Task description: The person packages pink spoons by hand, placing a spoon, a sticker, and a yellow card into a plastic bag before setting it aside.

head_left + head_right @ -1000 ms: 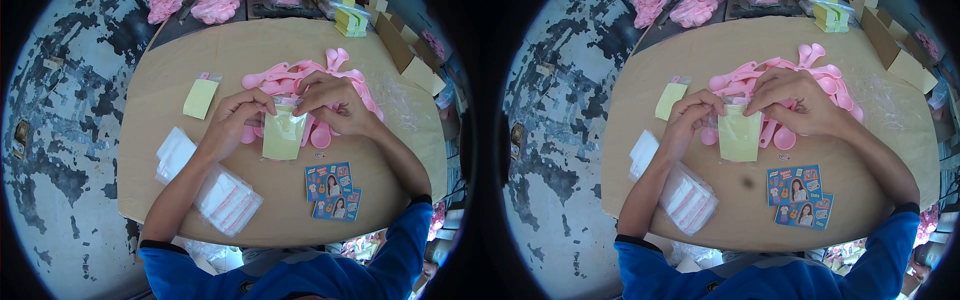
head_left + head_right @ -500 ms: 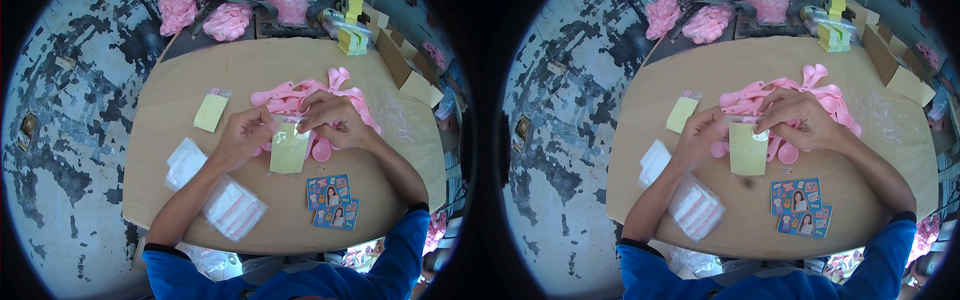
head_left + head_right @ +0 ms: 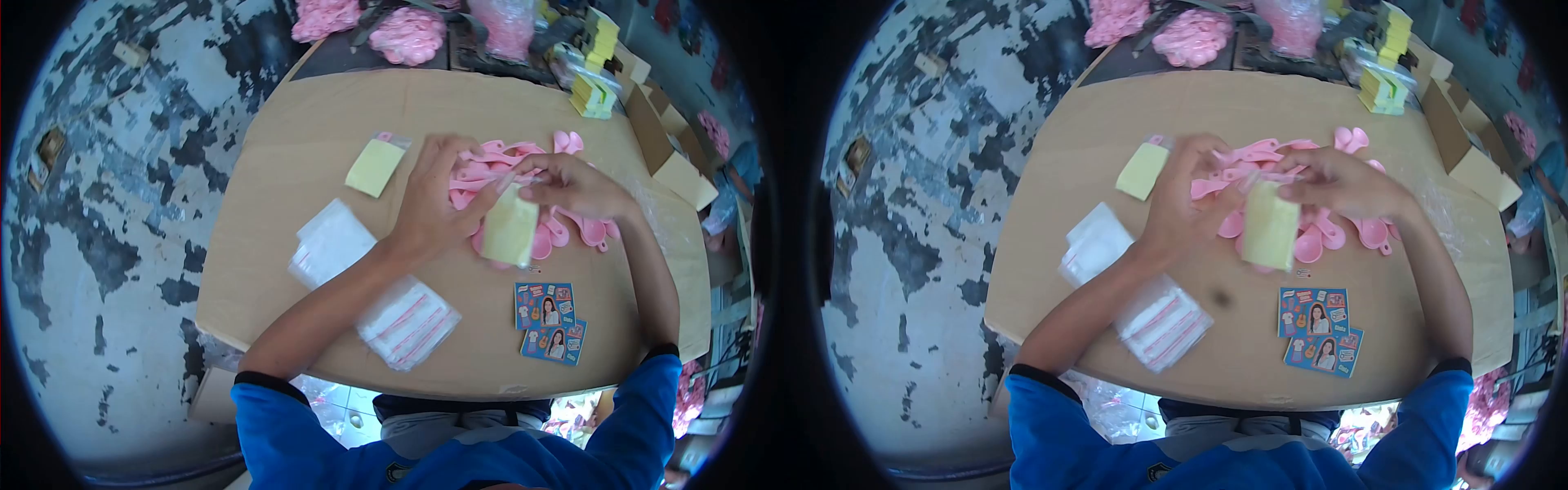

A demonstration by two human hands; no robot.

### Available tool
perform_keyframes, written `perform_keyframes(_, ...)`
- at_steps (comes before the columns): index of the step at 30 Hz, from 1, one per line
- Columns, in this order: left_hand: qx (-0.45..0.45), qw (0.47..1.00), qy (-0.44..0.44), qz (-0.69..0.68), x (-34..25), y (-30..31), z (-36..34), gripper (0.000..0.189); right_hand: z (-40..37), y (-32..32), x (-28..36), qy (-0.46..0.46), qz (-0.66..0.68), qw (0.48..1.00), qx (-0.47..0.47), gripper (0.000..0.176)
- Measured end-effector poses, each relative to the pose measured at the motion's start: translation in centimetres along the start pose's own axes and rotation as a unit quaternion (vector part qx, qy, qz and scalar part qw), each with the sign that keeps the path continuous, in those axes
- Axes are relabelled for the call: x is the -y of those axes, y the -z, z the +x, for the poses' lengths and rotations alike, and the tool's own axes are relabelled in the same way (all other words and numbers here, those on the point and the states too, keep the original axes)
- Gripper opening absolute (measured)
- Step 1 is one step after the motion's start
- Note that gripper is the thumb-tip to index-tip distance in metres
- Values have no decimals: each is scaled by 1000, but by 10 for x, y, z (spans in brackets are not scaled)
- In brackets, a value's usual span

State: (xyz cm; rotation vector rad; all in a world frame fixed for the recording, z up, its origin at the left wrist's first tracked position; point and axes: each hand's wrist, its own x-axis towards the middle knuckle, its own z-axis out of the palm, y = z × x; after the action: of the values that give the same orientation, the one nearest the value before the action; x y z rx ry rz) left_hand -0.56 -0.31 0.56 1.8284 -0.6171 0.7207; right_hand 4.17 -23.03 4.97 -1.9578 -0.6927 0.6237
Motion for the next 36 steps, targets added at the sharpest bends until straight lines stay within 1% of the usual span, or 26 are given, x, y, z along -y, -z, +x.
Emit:
perform_keyframes(2, -37, 991, -125, 9, -11, 10, 3, 31, 14, 21, -1, -26, 2, 999, 47, 33)
perform_keyframes(3, -51, 980, -191, 16, -14, 13, 4, 34, 25, 22, 6, -11, 0, 999, 49, 33)
perform_keyframes(4, -54, 974, -221, 18, -15, 8, 1, 35, 35, 19, 12, 4, 1, 999, 50, 33)
perform_keyframes(5, -40, 966, -254, 34, -16, 6, -4, 36, 42, 13, 18, 18, 3, 999, 51, 33)
perform_keyframes(6, -25, 957, -286, 48, -17, 4, -7, 36, 51, 0, 28, 29, 29, 999, -25, 37)
perform_keyframes(7, -9, 947, -316, 60, -18, 2, -10, 37, 60, -11, 32, 49, 17, 995, -83, 36)
perform_keyframes(9, -21, 944, -325, 50, -20, 3, -11, 36, 82, -27, 31, 89, -8, 976, -197, 35)
perform_keyframes(10, -27, 943, -327, 48, -22, 5, -10, 36, 87, -39, 28, 168, -165, 930, -283, 38)
perform_keyframes(11, -34, 942, -329, 48, -23, 9, -9, 35, 81, -45, 27, 235, -155, 940, -194, 39)
perform_keyframes(13, -50, 940, -336, 28, -24, 7, -6, 35, 68, -60, 33, 359, -131, 924, -2, 42)
perform_keyframes(14, -59, 940, -336, 18, -25, 6, -6, 35, 56, -82, 36, 290, -104, 949, 69, 42)
perform_keyframes(16, -62, 945, -319, -36, -36, 5, -10, 36, 36, -116, 46, 164, -60, 974, 145, 41)
perform_keyframes(17, -60, 946, -313, -65, -42, 6, -9, 36, 33, -123, 47, 140, -41, 976, 163, 41)
perform_keyframes(18, -49, 943, -322, -62, -50, 12, -7, 36, 32, -126, 48, 123, -26, 977, 174, 41)
perform_keyframes(20, -32, 938, -340, -58, -64, 24, -4, 36, 39, -128, 47, 105, 10, 976, 192, 40)
perform_keyframes(23, -43, 937, -341, -70, -65, 25, -3, 35, 48, -132, 49, 93, 44, 971, 217, 39)
perform_keyframes(26, -47, 941, -323, -87, -63, 21, -6, 35, 56, -136, 51, 80, 67, 966, 237, 39)
perform_keyframes(28, -52, 939, -331, -80, -64, 19, -6, 34, 60, -139, 52, 75, 82, 963, 246, 38)
perform_keyframes(32, -72, 927, -360, -73, -68, 18, -6, 34, 59, -143, 55, 64, 110, 962, 242, 38)
perform_keyframes(36, -84, 911, -399, -55, -68, 15, -7, 34, 53, -155, 50, 42, 189, 956, 218, 37)
